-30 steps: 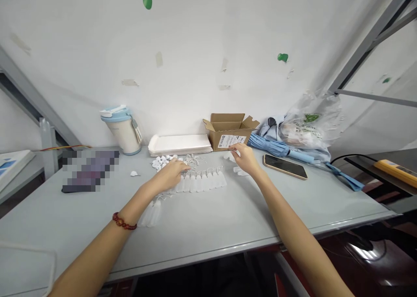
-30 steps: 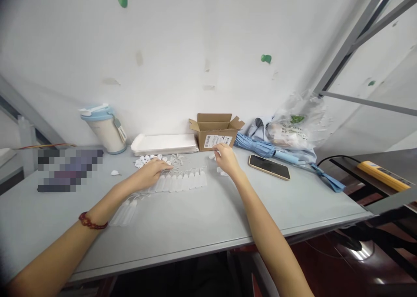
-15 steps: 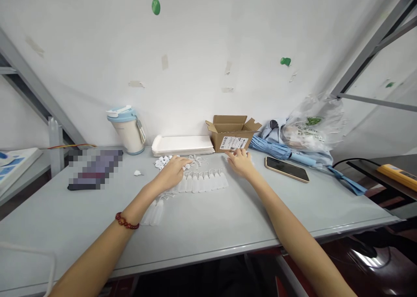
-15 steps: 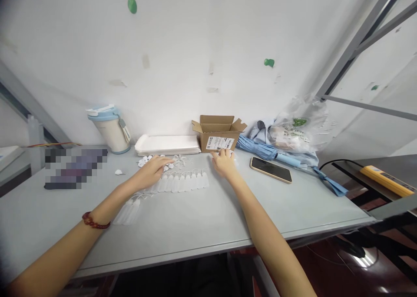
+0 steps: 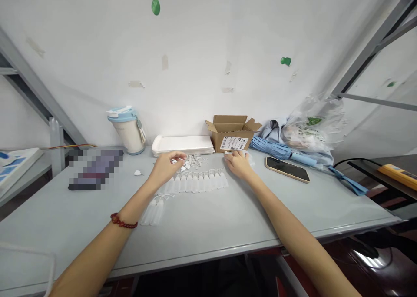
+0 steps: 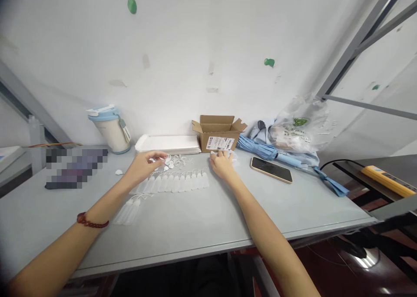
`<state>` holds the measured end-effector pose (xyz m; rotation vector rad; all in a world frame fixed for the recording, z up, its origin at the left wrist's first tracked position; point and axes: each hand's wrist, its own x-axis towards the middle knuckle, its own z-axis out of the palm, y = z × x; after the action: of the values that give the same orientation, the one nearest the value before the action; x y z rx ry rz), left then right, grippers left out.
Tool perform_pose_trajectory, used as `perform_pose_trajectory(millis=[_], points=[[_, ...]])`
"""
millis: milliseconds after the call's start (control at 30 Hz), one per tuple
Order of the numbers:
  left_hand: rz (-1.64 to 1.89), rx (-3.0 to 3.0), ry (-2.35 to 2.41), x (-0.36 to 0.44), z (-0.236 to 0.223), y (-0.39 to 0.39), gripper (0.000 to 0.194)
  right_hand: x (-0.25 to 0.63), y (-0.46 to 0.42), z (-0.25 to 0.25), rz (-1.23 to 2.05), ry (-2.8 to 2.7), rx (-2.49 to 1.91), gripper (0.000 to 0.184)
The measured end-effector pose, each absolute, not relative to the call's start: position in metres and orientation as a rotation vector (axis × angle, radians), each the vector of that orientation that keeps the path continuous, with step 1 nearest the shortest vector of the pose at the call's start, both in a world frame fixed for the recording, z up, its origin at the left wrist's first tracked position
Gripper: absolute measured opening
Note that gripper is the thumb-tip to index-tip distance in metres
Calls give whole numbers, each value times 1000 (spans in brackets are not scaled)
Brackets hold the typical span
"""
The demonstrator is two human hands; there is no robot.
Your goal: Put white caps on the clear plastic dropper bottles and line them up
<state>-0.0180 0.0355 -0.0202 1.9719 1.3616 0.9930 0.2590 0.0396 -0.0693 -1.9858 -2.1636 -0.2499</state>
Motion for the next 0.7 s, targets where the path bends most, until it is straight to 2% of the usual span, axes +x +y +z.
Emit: perform_pose_trajectory(millis=[133, 400, 533, 700], points=[[1086, 1826, 1317, -19, -22, 35, 23, 252, 34, -61, 5, -1959, -1705, 30], [1004, 1462, 1133, -15, -21, 28, 25, 203, 7, -50, 790, -1656, -1109, 20], [959, 1344, 943, -16, -20, 26, 22, 185, -8, -45, 978, -1642, -1013, 23], [887, 1288, 839, -16, -23, 25, 20, 181, -16, -41, 1043, -1667, -972, 21]])
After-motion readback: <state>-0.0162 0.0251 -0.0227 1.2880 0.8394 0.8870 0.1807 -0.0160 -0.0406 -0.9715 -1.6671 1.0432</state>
